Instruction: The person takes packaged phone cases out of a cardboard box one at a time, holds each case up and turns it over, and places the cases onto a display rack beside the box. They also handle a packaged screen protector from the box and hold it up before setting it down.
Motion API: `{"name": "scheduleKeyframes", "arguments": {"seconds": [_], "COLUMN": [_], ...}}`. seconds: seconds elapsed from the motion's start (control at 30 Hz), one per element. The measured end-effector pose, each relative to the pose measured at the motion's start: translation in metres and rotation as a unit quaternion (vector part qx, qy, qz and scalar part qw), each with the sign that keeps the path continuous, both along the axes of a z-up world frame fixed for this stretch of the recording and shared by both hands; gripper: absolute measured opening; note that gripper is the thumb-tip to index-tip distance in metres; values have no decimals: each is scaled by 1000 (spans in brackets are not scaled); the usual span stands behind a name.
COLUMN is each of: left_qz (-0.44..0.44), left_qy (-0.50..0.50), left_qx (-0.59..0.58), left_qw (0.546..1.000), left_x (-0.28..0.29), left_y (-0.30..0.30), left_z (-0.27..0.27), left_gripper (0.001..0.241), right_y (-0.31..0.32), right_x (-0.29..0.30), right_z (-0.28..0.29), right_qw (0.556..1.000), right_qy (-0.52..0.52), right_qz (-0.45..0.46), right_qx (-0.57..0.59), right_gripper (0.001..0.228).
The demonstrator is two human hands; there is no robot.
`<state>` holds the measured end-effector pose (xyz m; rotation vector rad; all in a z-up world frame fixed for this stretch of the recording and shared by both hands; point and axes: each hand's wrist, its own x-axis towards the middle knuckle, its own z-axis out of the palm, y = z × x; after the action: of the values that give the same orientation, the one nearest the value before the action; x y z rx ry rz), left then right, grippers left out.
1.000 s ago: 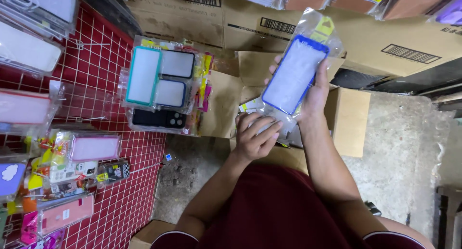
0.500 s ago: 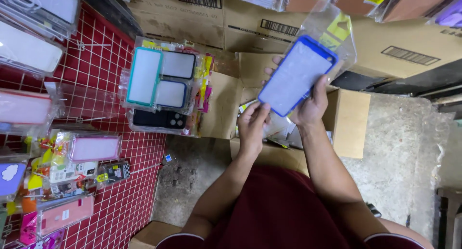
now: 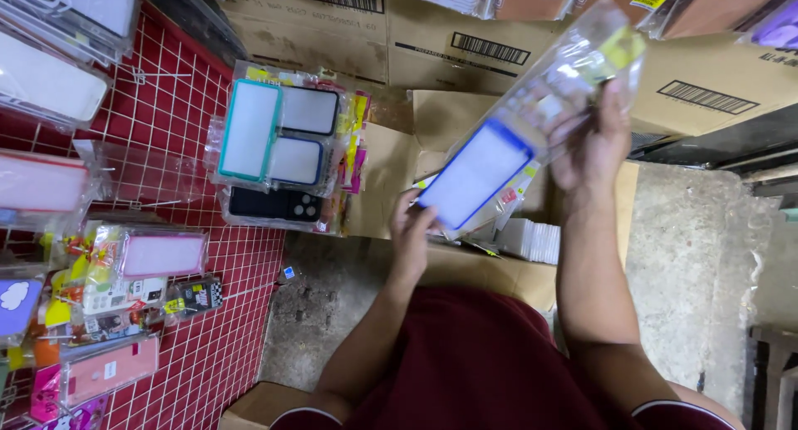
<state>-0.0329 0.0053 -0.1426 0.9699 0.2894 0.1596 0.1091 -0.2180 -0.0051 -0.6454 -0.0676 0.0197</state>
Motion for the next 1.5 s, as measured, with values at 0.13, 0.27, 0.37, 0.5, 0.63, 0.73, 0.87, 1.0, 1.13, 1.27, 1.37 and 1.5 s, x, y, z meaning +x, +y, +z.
{"name": "scheduleKeyframes", "arguments": {"seconds": [0.13,0.27,0.37,0.5,0.63,0.73,0.87,1.0,1.13,1.27,1.37,1.5], "left_qz": [12,66,29,-49,-69,-68,60,66,-43,6,64,144], "left_qy": [32,-52,-50,-48,-40,-20,-127,-130,-27,-29,-56,-31], "left_qx": [8,99,88,84,134,229,457,284,17,39,86,107], "left_qw": [999,992,994,994,988,971,878,948,999,999,993,983], "left_x": [-22,-19,6,40,48,45,45,52,50,43,35,19], "left_y": [41,53,36,1,-9,-13,-18,-22,-20,-5,25,73], "left_z": [2,41,66,68,67,70,102,96,48,47,37,48], "left_gripper": [34,33,36,42,43,44,49,62,49,35,33,35], "right_y": [-28,-23,-6,12,31,20,13,10,9,19,38,70], "right_x": [7,2,-6,-12,-29,-32,-33,-35,-31,-17,0,38], "right_z": [-13,-14,-15,-36,7,-20,-24,-12,-17,-10,-9,-47], "right_qw": [999,999,999,989,991,986,998,995,993,994,992,960], "right_qy": [-15,4,7,80,67,72,57,93,107,96,68,-35], "right_qz": [-37,-48,-21,17,50,37,3,6,13,46,67,102], "right_qx": [3,-15,-42,120,104,146,8,32,37,-7,-77,-259], "right_gripper": [55,54,52,44,57,56,35,37,39,39,43,35]}}
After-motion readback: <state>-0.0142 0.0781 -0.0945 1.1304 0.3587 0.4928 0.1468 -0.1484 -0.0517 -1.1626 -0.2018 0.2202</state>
